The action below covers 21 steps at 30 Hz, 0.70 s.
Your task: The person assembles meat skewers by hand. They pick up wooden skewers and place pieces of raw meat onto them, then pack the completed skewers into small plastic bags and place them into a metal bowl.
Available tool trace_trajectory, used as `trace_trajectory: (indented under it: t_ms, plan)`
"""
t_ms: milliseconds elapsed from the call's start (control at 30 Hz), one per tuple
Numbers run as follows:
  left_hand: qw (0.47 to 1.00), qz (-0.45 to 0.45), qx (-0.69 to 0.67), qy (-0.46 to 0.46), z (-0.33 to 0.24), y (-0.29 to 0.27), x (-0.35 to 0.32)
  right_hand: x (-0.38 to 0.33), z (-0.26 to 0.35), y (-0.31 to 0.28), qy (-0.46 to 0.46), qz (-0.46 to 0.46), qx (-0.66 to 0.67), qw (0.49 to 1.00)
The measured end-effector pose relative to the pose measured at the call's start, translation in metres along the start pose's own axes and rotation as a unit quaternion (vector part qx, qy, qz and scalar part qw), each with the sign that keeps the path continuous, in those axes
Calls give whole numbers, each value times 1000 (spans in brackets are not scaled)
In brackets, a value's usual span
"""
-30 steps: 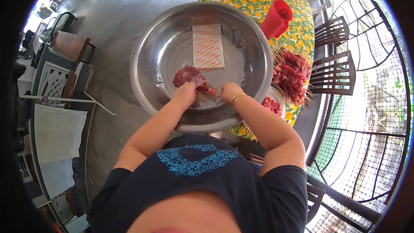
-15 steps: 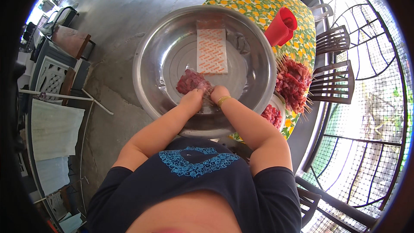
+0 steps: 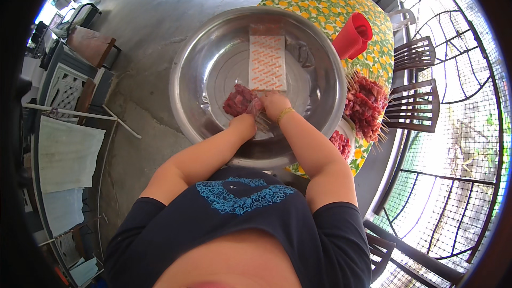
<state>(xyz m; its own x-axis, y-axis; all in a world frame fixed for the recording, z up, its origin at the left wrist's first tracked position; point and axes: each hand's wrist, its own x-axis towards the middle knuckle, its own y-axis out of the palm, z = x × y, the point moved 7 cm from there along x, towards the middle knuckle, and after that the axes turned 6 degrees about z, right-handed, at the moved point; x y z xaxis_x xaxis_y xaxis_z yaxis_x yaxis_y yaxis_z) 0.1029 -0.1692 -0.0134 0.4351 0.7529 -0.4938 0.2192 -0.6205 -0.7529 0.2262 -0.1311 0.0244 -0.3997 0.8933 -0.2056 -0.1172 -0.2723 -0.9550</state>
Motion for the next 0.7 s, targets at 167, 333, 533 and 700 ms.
trace_trajectory:
  t_ms: [167, 333, 533, 700]
  plan:
    - [999, -45, -9, 2, 9, -49, -14, 7, -13, -2, -23, 38, -8, 999]
    - [996, -42, 49, 61, 23, -103, -22, 4, -21, -2, 26, 81, 226, 970]
    - [997, -38, 8, 67, 29, -128, -30, -12, 42, 20, 78, 75, 304, 946]
    - [995, -27, -26, 91, 34, -142, -30, -22, 68, 15, 94, 23, 315, 944]
